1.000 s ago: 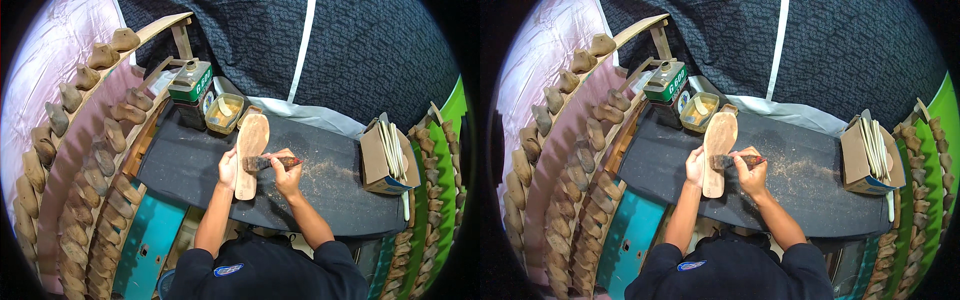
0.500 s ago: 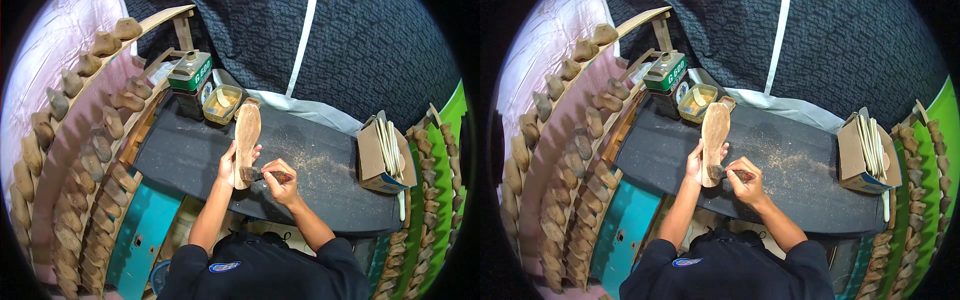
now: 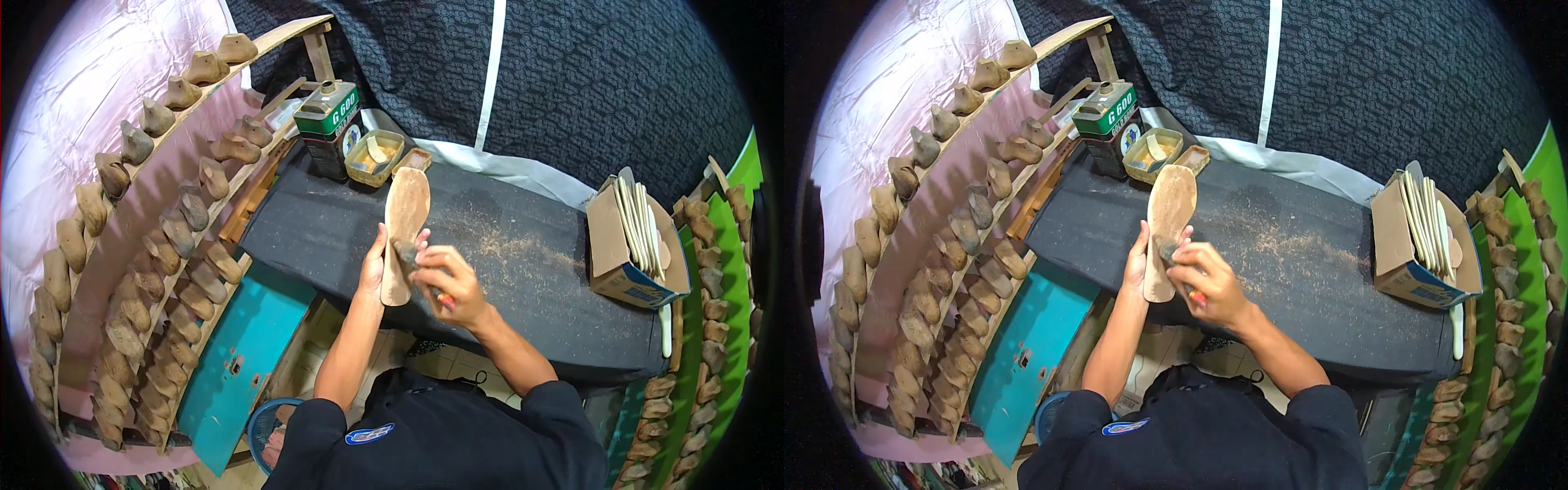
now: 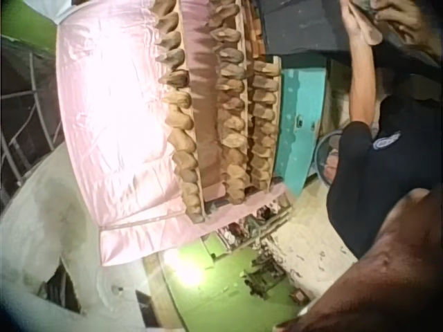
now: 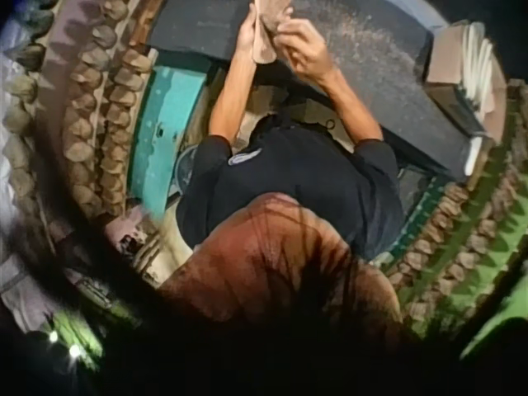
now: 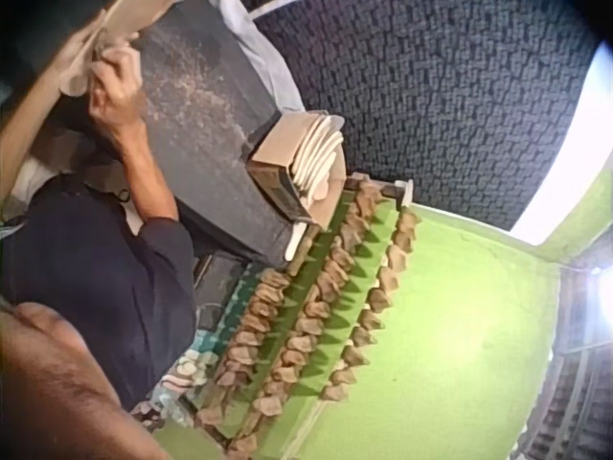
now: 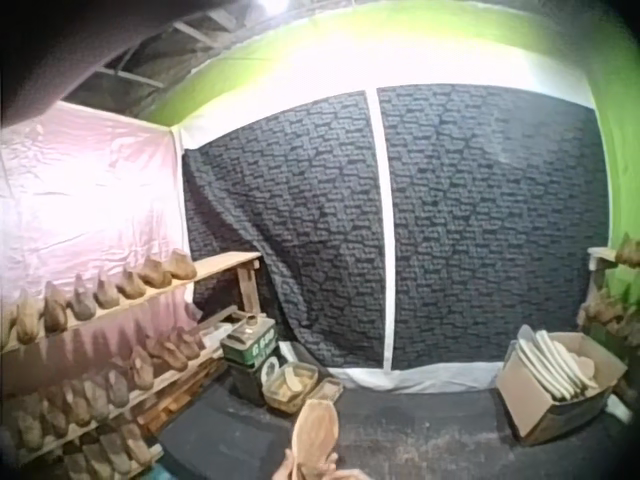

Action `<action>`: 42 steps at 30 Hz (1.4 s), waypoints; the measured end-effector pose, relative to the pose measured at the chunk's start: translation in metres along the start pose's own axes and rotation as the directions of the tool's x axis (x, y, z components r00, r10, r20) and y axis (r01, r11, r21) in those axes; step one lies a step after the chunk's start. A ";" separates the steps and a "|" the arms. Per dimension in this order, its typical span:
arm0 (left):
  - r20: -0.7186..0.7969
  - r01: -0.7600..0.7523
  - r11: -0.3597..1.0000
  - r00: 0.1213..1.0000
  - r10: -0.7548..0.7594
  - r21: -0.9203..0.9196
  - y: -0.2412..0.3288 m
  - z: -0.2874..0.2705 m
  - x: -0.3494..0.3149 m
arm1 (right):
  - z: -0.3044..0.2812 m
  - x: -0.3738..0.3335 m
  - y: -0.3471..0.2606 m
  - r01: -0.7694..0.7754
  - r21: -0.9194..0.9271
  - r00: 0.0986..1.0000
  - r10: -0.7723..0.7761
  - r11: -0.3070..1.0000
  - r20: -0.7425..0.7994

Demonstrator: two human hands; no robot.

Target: The person takes shoe insoles from a cardboard box, applies adhesive to their surfaces using a brush, and places the glued insoles into a basket on the floor.

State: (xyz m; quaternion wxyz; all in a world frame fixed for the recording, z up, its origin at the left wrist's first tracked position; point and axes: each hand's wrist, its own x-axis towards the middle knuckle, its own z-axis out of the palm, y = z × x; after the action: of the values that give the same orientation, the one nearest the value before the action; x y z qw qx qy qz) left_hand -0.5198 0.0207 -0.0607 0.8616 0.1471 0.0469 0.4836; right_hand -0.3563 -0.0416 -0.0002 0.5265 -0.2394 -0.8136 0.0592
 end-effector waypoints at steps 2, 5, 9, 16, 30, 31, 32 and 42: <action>-0.001 0.011 1.000 1.000 -0.011 -0.027 -0.003 -0.008 -0.006 | -0.001 -0.015 -0.010 -0.003 0.054 0.999 0.000 0.999 0.054; -0.012 -0.033 0.999 0.999 0.033 0.034 -0.009 -0.012 -0.015 | -0.007 -0.030 -0.021 0.001 0.125 0.992 -0.017 0.992 0.126; -0.038 -0.088 0.987 0.995 0.094 0.135 -0.024 -0.003 -0.020 | -0.026 -0.038 -0.021 -0.098 0.266 0.990 0.066 0.959 0.128; 0.121 -0.073 0.986 0.991 0.055 0.151 -0.060 0.022 -0.018 | -0.052 -0.054 -0.016 -0.426 0.317 0.894 0.448 0.848 0.002; 0.159 -0.016 0.973 0.987 -0.021 0.230 -0.096 0.019 0.004 | -0.082 -0.066 -0.013 -0.290 -0.042 0.915 0.264 0.956 -0.306; 0.194 -0.049 0.962 0.981 -0.004 0.268 -0.097 0.017 0.006 | -0.078 -0.071 -0.016 -0.269 -0.058 0.933 0.245 0.961 -0.264; 0.155 -0.092 0.974 0.986 0.060 0.208 -0.101 0.021 0.005 | -0.074 -0.075 -0.020 -0.272 -0.049 0.939 0.254 0.961 -0.231; 0.112 -0.058 0.948 0.993 0.024 0.313 -0.095 0.013 0.001 | -0.077 -0.090 -0.021 -0.424 0.374 0.846 0.508 0.825 -0.162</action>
State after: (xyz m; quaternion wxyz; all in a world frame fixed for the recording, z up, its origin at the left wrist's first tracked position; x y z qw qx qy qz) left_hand -0.4385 -0.0274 -0.0770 0.8179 0.3096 0.0742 0.4793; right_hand -0.2654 -0.1120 -0.0336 0.6277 -0.3479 -0.6338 0.2885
